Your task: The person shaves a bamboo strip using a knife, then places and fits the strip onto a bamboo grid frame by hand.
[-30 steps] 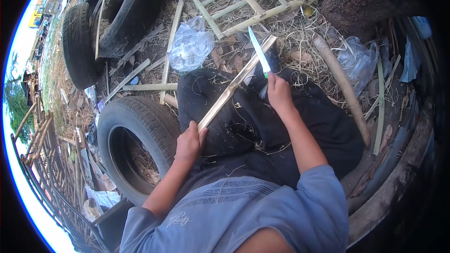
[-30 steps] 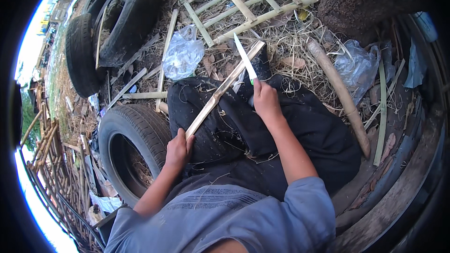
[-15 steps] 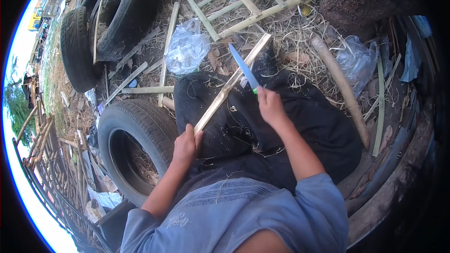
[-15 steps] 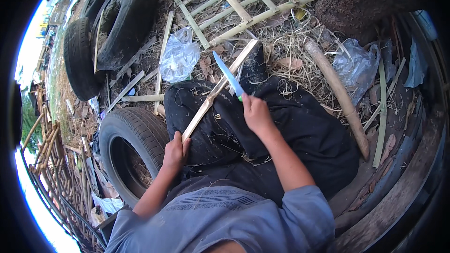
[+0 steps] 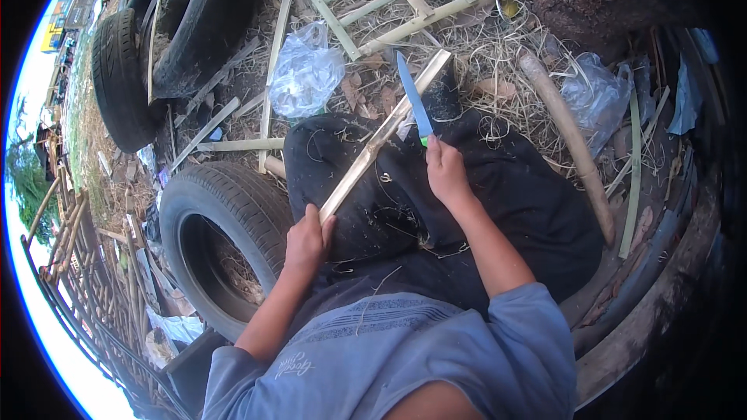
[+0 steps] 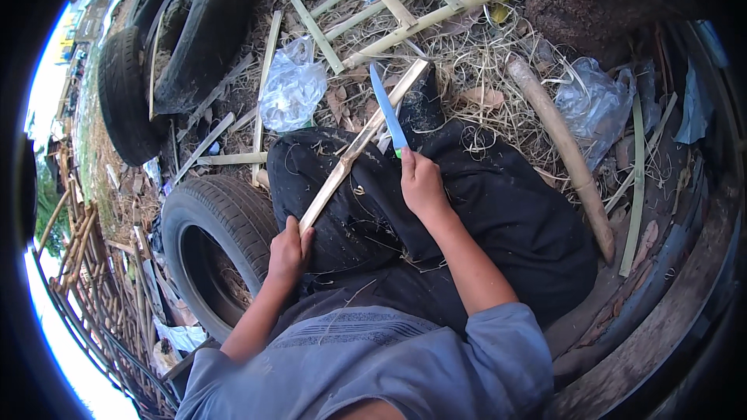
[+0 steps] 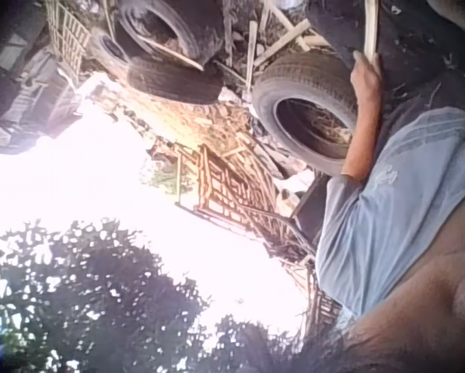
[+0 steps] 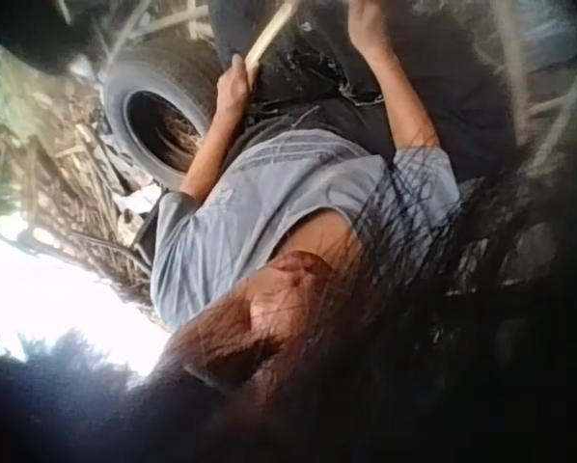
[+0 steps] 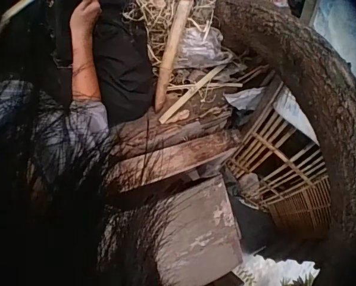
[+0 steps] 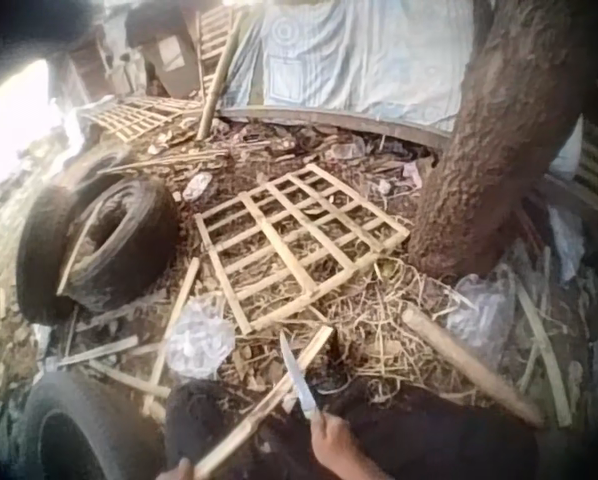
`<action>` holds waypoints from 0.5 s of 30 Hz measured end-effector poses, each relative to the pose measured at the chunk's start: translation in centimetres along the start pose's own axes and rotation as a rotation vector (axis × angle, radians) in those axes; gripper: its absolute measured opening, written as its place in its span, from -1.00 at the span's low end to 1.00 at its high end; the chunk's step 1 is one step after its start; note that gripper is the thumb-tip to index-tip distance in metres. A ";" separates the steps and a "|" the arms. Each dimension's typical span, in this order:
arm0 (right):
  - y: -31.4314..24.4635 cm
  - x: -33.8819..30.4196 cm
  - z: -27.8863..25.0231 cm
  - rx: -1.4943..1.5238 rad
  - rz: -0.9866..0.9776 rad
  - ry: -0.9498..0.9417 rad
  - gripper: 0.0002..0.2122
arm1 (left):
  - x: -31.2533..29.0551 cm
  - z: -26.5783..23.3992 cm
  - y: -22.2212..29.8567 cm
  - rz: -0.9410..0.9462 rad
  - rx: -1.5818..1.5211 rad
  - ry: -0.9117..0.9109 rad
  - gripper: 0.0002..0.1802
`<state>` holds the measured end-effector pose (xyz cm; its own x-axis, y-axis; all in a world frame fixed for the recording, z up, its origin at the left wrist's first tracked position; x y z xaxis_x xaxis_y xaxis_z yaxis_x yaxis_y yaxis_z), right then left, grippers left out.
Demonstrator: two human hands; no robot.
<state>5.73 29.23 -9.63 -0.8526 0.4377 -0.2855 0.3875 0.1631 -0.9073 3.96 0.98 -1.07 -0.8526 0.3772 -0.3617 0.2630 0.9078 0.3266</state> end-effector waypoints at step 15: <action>1.2 0.0 0.1 0.021 -0.012 -0.038 -0.57 | 0.2 0.0 0.2 0.004 -0.002 0.001 -0.61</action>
<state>6.16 29.36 -10.76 -0.8698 0.4023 -0.2856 0.3700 0.1490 -0.9170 3.86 1.24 -1.12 -0.8520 0.3806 -0.3596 0.2655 0.9060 0.3298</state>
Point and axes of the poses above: each hand's wrist, its own x-axis towards the middle knuckle, its own z-axis out of the palm, y = z × x, the point moved 3 cm from there along x, towards the middle knuckle, and after that the axes turned 1 degree about z, right-handed, at the moved point
